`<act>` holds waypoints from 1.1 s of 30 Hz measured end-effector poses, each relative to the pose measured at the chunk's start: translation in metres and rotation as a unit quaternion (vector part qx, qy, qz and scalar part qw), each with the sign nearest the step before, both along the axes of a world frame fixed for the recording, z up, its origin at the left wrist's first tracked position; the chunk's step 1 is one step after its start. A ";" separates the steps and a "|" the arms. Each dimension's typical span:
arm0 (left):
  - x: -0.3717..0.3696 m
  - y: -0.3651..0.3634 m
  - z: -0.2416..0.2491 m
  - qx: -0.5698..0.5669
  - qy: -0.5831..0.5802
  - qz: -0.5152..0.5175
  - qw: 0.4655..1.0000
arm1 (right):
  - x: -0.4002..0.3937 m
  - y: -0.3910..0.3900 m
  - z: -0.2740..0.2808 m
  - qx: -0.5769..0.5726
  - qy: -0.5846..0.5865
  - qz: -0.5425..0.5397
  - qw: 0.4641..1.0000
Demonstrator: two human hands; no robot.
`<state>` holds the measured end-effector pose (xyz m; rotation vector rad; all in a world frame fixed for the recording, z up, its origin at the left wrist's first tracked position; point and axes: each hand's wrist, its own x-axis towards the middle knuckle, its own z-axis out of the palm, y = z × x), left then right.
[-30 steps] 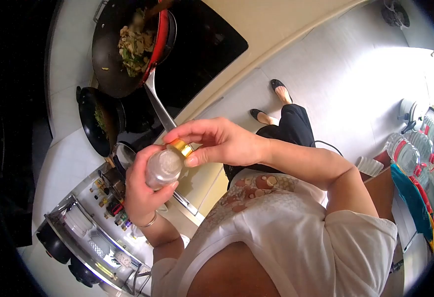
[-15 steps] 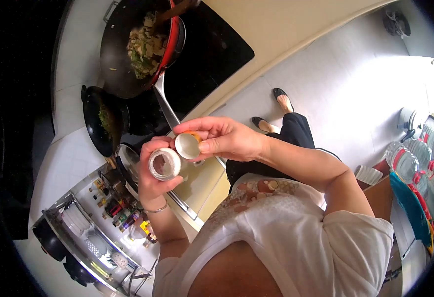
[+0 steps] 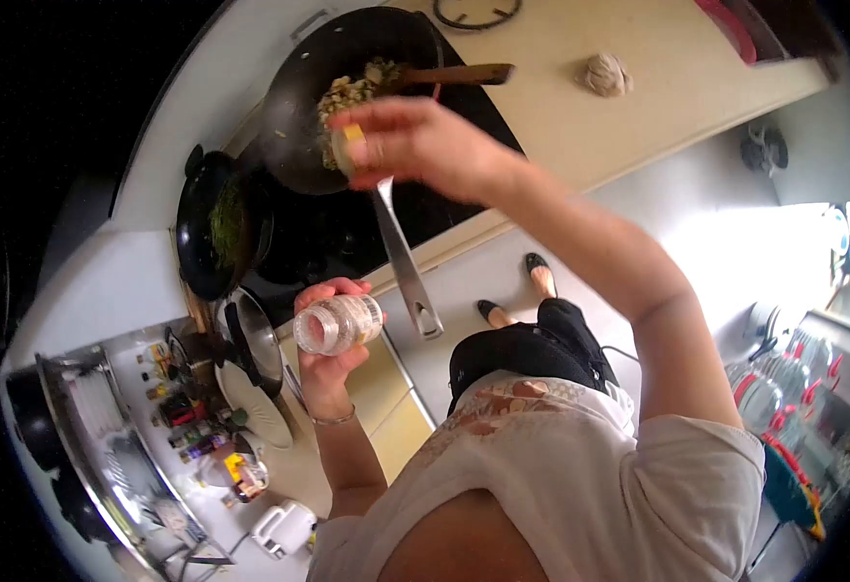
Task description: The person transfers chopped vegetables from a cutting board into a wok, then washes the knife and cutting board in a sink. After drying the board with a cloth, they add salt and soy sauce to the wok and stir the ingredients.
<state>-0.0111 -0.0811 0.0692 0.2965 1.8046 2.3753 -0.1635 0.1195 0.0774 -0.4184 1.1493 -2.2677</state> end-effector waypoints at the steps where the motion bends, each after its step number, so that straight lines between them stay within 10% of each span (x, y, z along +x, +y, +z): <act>1: 0.006 -0.001 0.001 0.013 -0.005 0.025 1.000 | -0.023 -0.011 0.006 0.045 0.040 -0.003 0.998; 5: 0.020 -0.014 -0.008 0.025 0.027 0.076 0.996 | -0.104 -0.070 -0.007 0.350 0.226 -0.006 0.909; 7: 0.027 -0.020 -0.007 0.028 0.030 0.092 0.995 | -0.125 -0.090 -0.033 0.621 0.454 -0.095 0.632; 11: 0.033 -0.025 -0.004 0.036 0.027 0.129 0.991 | -0.142 -0.105 -0.026 0.512 0.498 -0.078 0.695; 14: 0.031 -0.026 0.002 0.052 0.030 0.137 0.989 | -0.142 -0.116 -0.038 0.710 0.481 -0.016 0.514; 18: 0.026 -0.031 0.003 0.065 0.023 0.141 0.988 | -0.139 -0.111 -0.022 0.458 0.521 -0.104 0.713; 21: 0.014 -0.036 0.000 0.037 0.006 0.134 0.990 | -0.134 -0.106 -0.038 0.663 0.495 -0.069 0.558; 24: 0.009 -0.039 -0.003 0.044 -0.018 0.133 0.990 | -0.069 -0.099 0.042 0.383 0.477 0.071 0.788; 33: -0.008 -0.027 0.004 0.009 0.016 0.102 0.995 | 0.013 -0.094 0.100 0.220 0.598 0.265 0.723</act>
